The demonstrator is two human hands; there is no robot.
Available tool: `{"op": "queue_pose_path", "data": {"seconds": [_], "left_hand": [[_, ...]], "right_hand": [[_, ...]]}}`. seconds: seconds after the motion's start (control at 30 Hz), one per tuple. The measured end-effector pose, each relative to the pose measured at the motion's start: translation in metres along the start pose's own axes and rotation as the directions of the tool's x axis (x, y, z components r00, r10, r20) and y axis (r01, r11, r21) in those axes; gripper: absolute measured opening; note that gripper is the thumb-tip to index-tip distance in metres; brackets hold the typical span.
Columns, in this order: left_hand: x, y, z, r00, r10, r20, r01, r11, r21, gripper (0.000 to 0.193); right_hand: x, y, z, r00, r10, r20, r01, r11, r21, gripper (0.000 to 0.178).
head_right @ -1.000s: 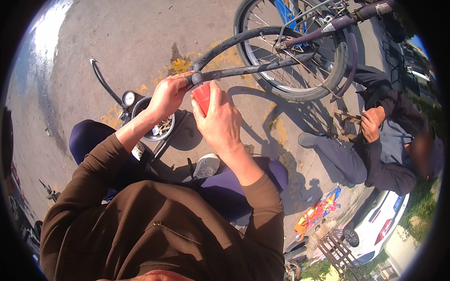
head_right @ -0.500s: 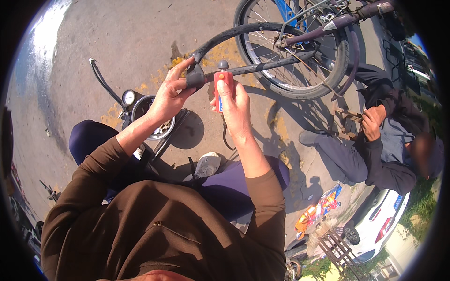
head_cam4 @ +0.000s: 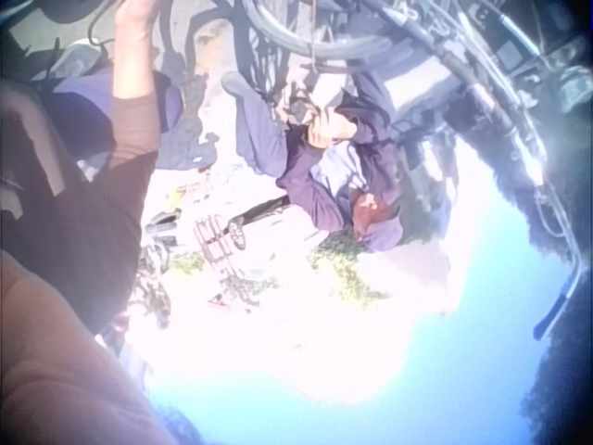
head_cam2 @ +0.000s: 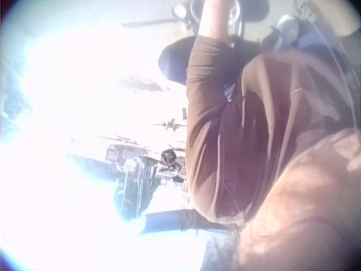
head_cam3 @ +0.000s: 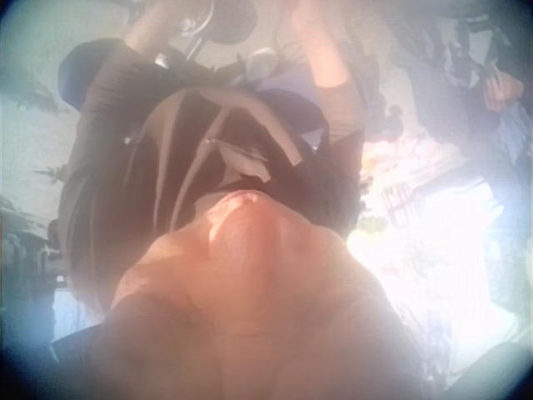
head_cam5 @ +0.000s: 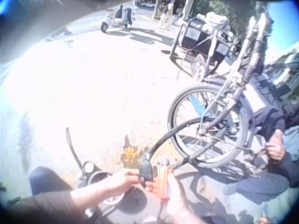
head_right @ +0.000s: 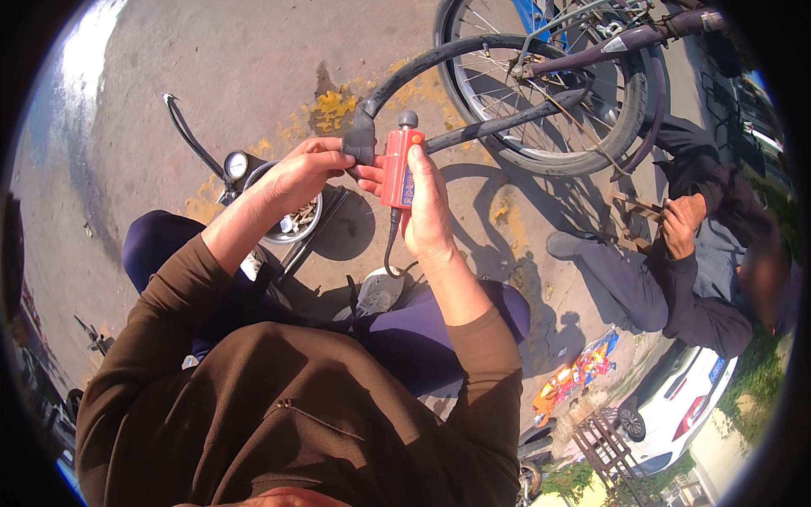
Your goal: The person removes a bicycle tire, inflates the inner tube with a hand pump, applies glue to the tube, and then inflates a scooter tire using a pressure gauge.
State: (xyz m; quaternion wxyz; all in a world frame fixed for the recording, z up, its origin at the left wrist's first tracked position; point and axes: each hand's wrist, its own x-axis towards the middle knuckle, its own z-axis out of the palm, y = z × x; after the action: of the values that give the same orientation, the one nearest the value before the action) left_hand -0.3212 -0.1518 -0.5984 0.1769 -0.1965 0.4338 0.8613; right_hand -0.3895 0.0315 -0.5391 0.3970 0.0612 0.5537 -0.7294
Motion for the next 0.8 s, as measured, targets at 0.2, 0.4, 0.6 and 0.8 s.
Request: {"op": "queue_pose_path", "data": {"seconds": [0.2, 0.4, 0.6, 0.8], "left_hand": [[-0.002, 0.011, 0.009, 0.983, -0.177, -0.046, 0.144, 0.904, -0.402, 0.035], [-0.003, 0.012, 0.004, 0.990, -0.143, 0.002, 0.133, 0.913, -0.385, 0.021], [-0.003, 0.012, 0.013, 0.993, -0.113, 0.016, 0.107, 0.870, -0.482, 0.024], [0.002, 0.001, 0.014, 0.990, -0.132, 0.046, 0.130, 0.758, -0.639, 0.030]], "right_hand": [[-0.010, 0.000, 0.001, 0.998, -0.052, 0.030, 0.055, 0.990, -0.131, 0.056], [-0.016, 0.001, -0.002, 0.985, -0.166, 0.047, 0.172, 0.943, -0.284, 0.052], [-0.019, 0.003, -0.003, 0.969, -0.232, 0.084, 0.246, 0.887, -0.392, 0.048], [-0.022, 0.005, -0.003, 0.952, -0.296, 0.082, 0.299, 0.831, -0.470, 0.044]]}}
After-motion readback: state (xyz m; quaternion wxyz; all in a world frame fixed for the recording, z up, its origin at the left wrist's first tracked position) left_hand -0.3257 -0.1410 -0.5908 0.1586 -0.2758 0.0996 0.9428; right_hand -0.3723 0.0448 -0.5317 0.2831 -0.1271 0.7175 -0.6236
